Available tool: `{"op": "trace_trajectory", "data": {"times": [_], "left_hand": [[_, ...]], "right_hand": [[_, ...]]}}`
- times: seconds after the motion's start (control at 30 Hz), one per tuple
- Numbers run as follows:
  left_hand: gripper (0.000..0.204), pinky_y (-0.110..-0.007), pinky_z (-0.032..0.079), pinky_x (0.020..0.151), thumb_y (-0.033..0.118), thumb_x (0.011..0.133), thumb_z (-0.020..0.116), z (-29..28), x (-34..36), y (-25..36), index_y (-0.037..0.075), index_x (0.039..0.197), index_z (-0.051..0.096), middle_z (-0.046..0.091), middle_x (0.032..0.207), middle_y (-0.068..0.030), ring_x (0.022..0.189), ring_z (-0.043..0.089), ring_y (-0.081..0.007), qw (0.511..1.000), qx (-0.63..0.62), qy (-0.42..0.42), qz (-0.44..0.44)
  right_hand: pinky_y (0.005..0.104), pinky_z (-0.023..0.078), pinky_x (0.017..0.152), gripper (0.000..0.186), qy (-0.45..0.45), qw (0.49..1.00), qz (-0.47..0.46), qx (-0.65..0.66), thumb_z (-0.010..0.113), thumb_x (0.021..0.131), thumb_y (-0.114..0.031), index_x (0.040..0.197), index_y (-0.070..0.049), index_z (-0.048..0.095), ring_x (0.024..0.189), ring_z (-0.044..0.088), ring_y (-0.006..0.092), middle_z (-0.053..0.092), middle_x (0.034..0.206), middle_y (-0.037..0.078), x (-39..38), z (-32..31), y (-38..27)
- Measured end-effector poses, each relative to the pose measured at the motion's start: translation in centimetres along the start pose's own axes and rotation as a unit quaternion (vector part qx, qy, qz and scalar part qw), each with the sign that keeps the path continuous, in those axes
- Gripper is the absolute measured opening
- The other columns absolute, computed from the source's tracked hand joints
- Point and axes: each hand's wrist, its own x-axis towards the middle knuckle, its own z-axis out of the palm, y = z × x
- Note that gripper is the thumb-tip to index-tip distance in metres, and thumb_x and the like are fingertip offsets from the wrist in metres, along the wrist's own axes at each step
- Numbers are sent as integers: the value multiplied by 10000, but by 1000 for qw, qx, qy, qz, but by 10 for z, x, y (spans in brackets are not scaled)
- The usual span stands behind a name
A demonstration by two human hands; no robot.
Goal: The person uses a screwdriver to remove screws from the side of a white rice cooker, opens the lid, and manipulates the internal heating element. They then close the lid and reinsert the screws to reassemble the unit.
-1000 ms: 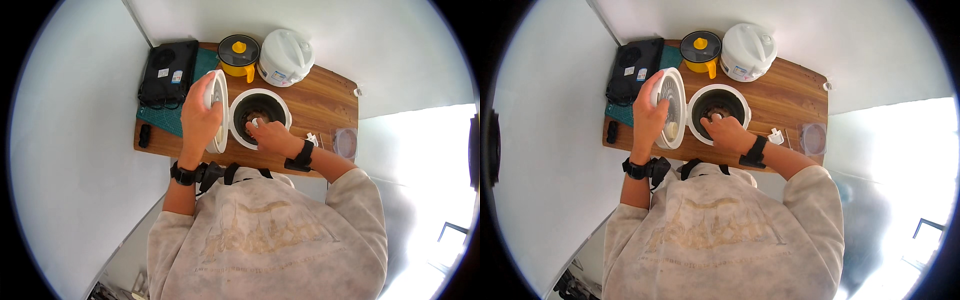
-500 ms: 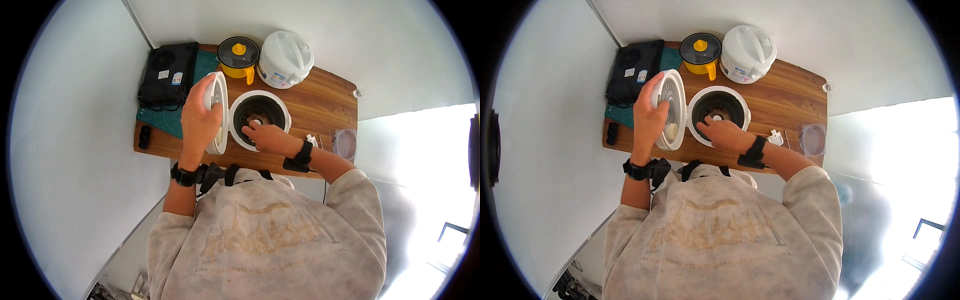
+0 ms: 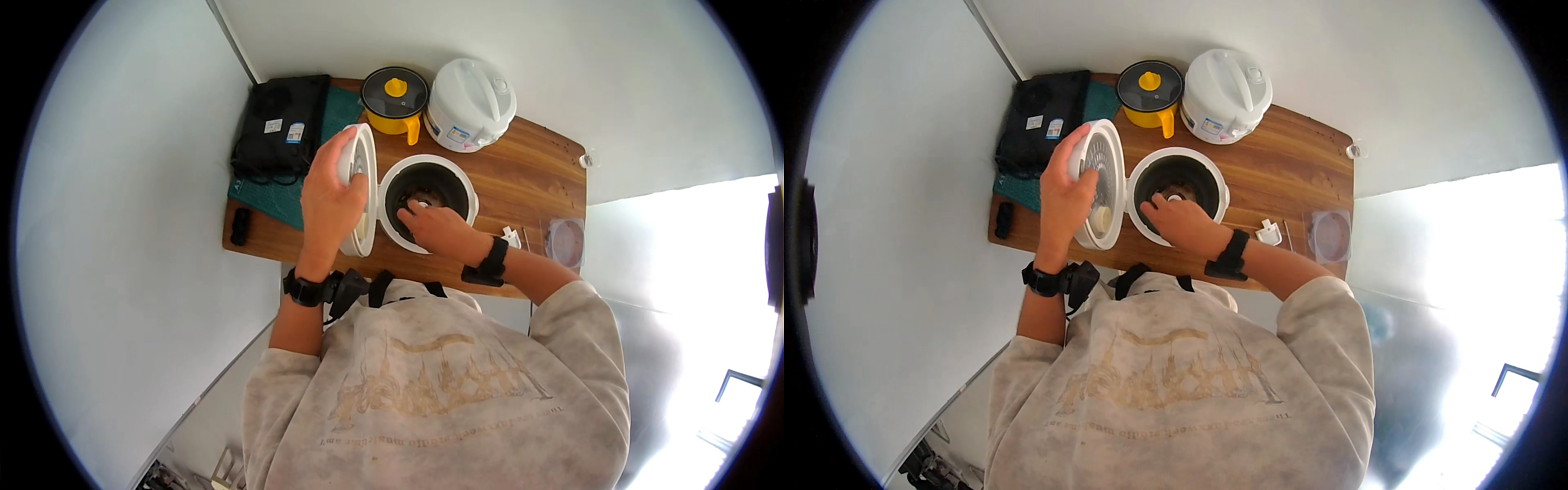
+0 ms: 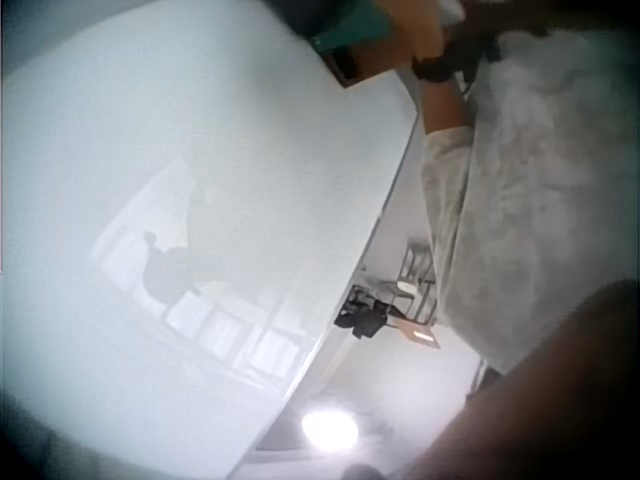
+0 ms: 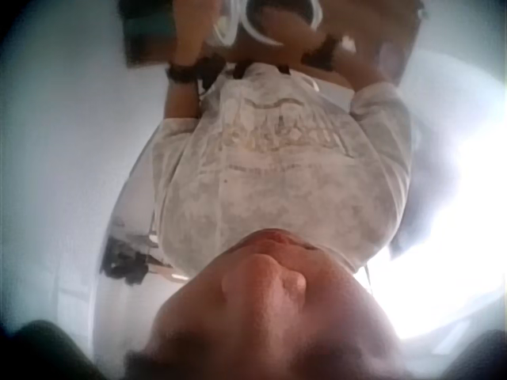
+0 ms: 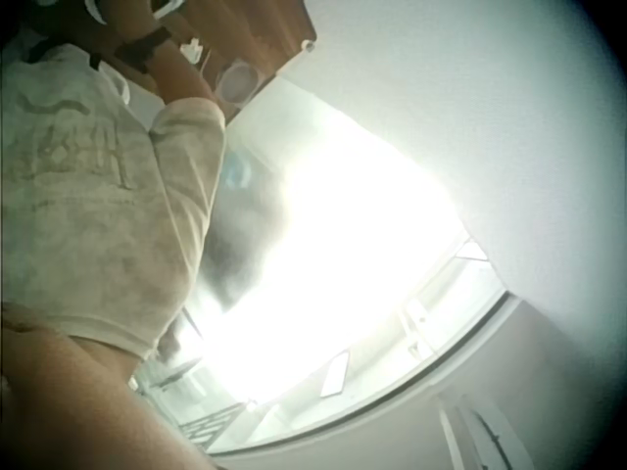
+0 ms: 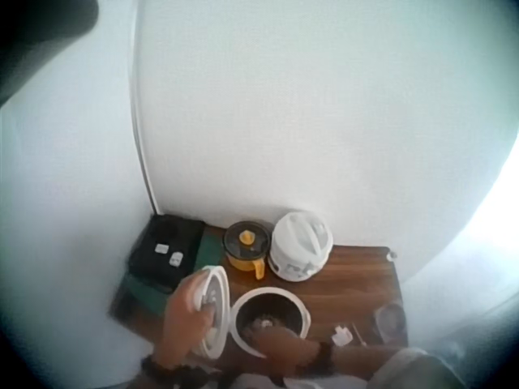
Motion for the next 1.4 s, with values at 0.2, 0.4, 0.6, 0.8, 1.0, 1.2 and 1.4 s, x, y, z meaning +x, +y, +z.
{"op": "trace_trajectory", "data": {"times": [0.2,0.4,0.6,0.8,1.0,1.2,1.4], "left_hand": [[561,-421,481,1058,43,800,567,1,0,1,79,1359,601,635,1358,-155,1222,621,-360,1000,19,0,14],[568,-412,476,1061,45,798,567,-3,-2,5,92,1363,600,626,1374,-149,1226,616,-352,1000,-8,-10,-27],[564,-412,469,1066,60,794,575,0,-1,6,101,1356,603,626,1381,-129,1249,601,-344,1000,4,-7,-25],[560,-416,470,1060,61,793,581,1,-1,2,89,1352,606,626,1382,-127,1249,600,-341,1000,4,3,-12],[563,-408,474,1055,54,795,585,0,-1,3,84,1357,606,628,1379,-128,1240,606,-341,1000,10,5,-2],[561,-413,466,1070,55,797,586,0,-1,3,79,1357,605,629,1374,-136,1244,605,-342,1000,10,5,-7],[561,-418,460,1081,59,797,585,2,0,0,75,1358,604,630,1370,-148,1244,606,-350,1000,9,-2,-1]], "right_hand": [[392,563,609,295,-194,976,94,-32,673,899,-167,1141,-53,548,725,692,293,611,922,157,0,-11,-8],[399,549,563,296,8,998,-43,-52,666,932,-247,1126,-60,543,717,694,292,645,901,154,-9,-6,-4],[455,558,567,363,-188,973,137,6,670,931,-272,1185,-61,520,655,673,357,630,929,169,0,-14,-2],[460,548,573,306,7,998,-12,56,666,925,-267,1096,-40,553,635,677,361,661,699,162,-6,-3,7],[445,583,667,414,-226,966,123,26,705,895,-284,1162,-10,546,739,701,372,678,1015,248,9,-18,1],[468,550,599,322,-37,991,45,118,680,914,-263,1110,-36,566,720,696,364,673,979,222,-2,-20,11],[463,540,577,284,-133,990,35,20,670,919,-194,1138,-64,545,716,691,341,632,879,193,-5,-4,9]]}}
